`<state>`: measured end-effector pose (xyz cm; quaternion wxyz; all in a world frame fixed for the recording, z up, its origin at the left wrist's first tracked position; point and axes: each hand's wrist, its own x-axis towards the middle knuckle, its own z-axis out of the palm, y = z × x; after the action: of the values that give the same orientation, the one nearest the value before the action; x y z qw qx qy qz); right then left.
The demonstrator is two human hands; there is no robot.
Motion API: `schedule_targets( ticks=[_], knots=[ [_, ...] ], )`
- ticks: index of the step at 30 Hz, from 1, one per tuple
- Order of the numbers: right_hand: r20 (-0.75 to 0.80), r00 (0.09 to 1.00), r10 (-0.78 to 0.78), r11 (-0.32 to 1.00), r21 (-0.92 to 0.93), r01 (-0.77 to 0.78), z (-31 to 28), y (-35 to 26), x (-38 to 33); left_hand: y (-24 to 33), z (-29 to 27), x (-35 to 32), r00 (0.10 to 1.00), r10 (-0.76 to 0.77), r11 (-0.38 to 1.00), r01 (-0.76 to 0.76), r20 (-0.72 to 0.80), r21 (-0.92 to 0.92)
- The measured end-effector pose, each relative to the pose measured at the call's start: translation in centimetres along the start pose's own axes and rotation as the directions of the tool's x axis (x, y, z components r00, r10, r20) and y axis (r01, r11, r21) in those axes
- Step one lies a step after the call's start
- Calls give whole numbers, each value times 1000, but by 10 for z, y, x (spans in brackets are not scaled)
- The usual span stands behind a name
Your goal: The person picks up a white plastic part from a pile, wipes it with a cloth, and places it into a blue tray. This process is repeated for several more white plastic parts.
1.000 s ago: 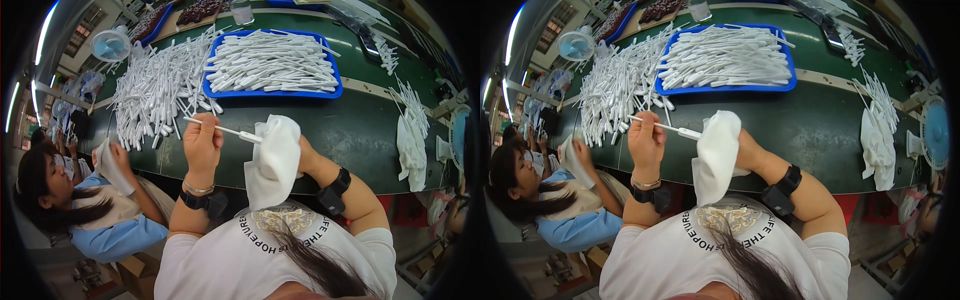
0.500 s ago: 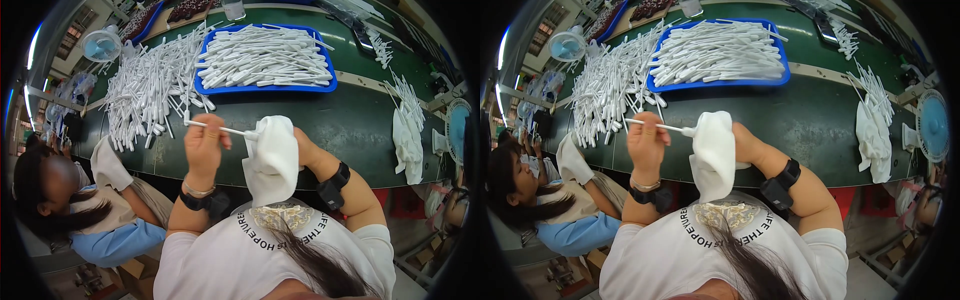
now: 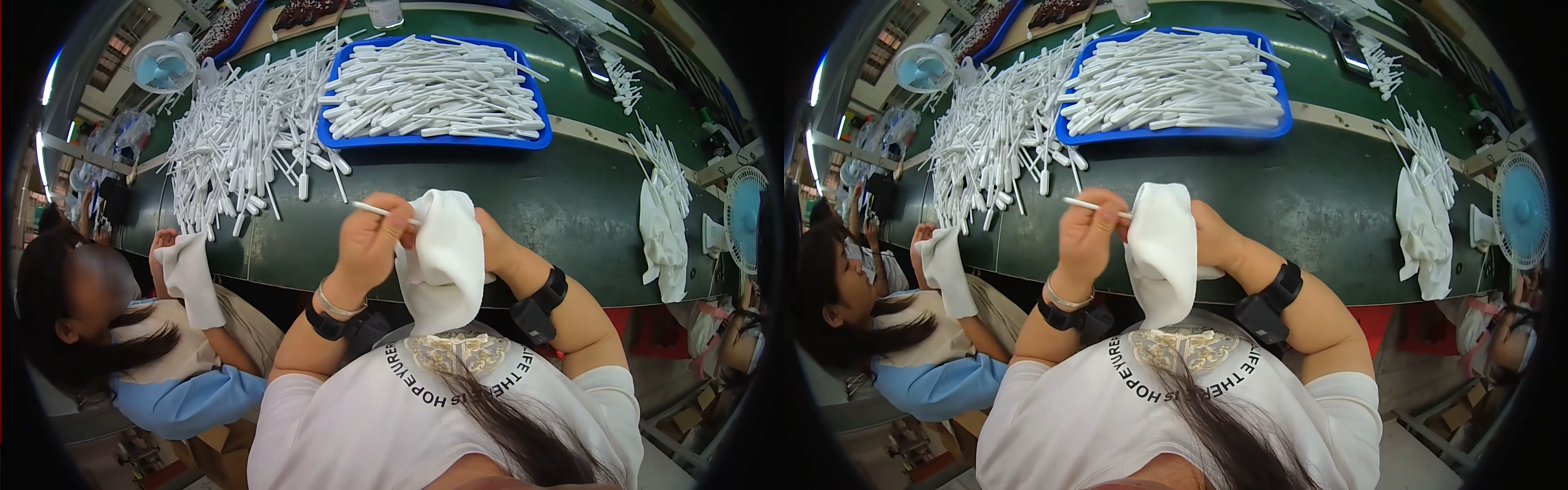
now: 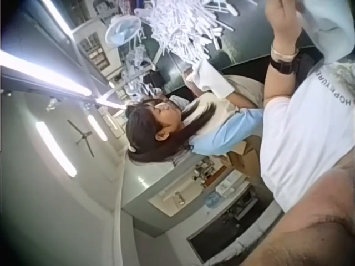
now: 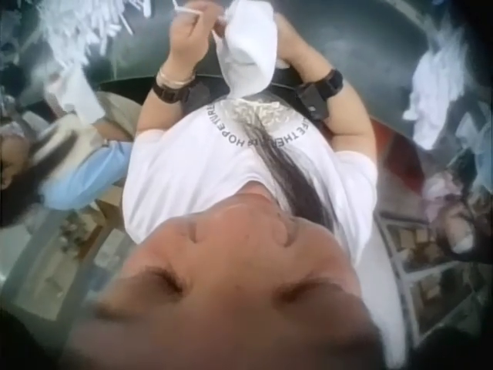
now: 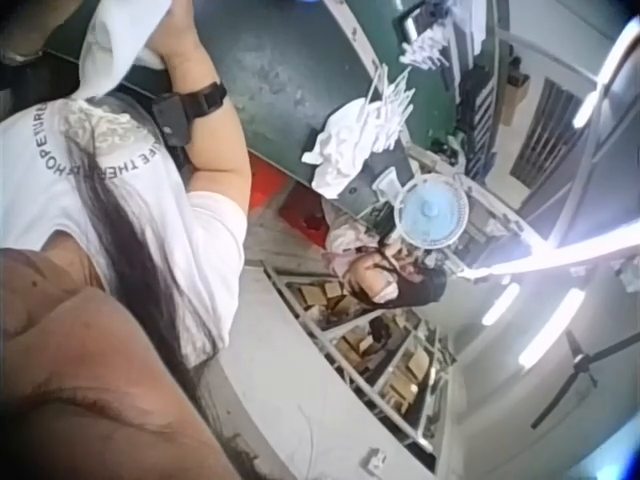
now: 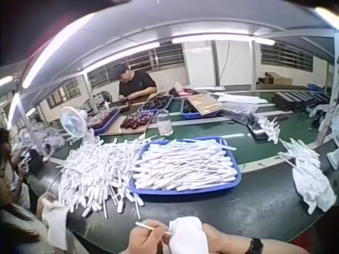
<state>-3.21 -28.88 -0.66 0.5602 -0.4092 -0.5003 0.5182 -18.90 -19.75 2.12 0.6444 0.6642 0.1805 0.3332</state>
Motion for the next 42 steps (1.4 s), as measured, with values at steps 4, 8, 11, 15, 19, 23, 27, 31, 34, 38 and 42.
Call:
schedule_targets(
  ticks=[4, 8, 11, 15, 19, 23, 27, 31, 34, 38, 42],
  knots=[
    [1, 1000, -8, 1000, 3, 8, -7, -2, -1, 1, -19, 5, 990, 41, 973, -70, -133, -222],
    [-31, 995, -91, 990, -115, 87, -1, 3, 0, -8, -11, 0, 971, -6, 946, -72, -238, -316],
    [-45, 994, -105, 985, -145, 97, 0, 3, -2, -19, 3, -9, 982, 15, 974, -58, -190, -218],
    [-59, 996, -63, 991, -120, 56, 1, 4, -3, -23, 15, -7, 992, -50, 991, 35, -114, -130],
    [-146, 985, -95, 982, -173, 69, 1, 12, -2, -23, 15, -8, 991, -43, 998, 37, -128, -45],
    [-253, 963, -87, 989, -135, 54, 0, 24, 3, -22, 16, 5, 922, 387, 817, -356, 27, 453],
    [-292, 955, 53, 998, 42, -43, -1, 24, 2, -13, 15, 3, 934, 352, 820, -338, 59, 462],
    [-248, 965, -87, 977, -210, 34, -9, 12, 4, -1, -1, 6, 996, -38, 945, 12, 75, 328],
    [-135, 964, -228, 886, -440, 148, -12, 12, -1, -26, 3, -2, 964, -109, 926, 9, 243, 377],
    [-69, 899, -433, 640, -725, 253, 3, 15, 4, -16, 8, -6, 877, -238, 916, 59, 418, 397],
    [-271, 873, -407, 739, -659, 140, -11, 3, 1, -4, 11, -6, 836, -355, 850, 102, 418, 517]
  ],
)
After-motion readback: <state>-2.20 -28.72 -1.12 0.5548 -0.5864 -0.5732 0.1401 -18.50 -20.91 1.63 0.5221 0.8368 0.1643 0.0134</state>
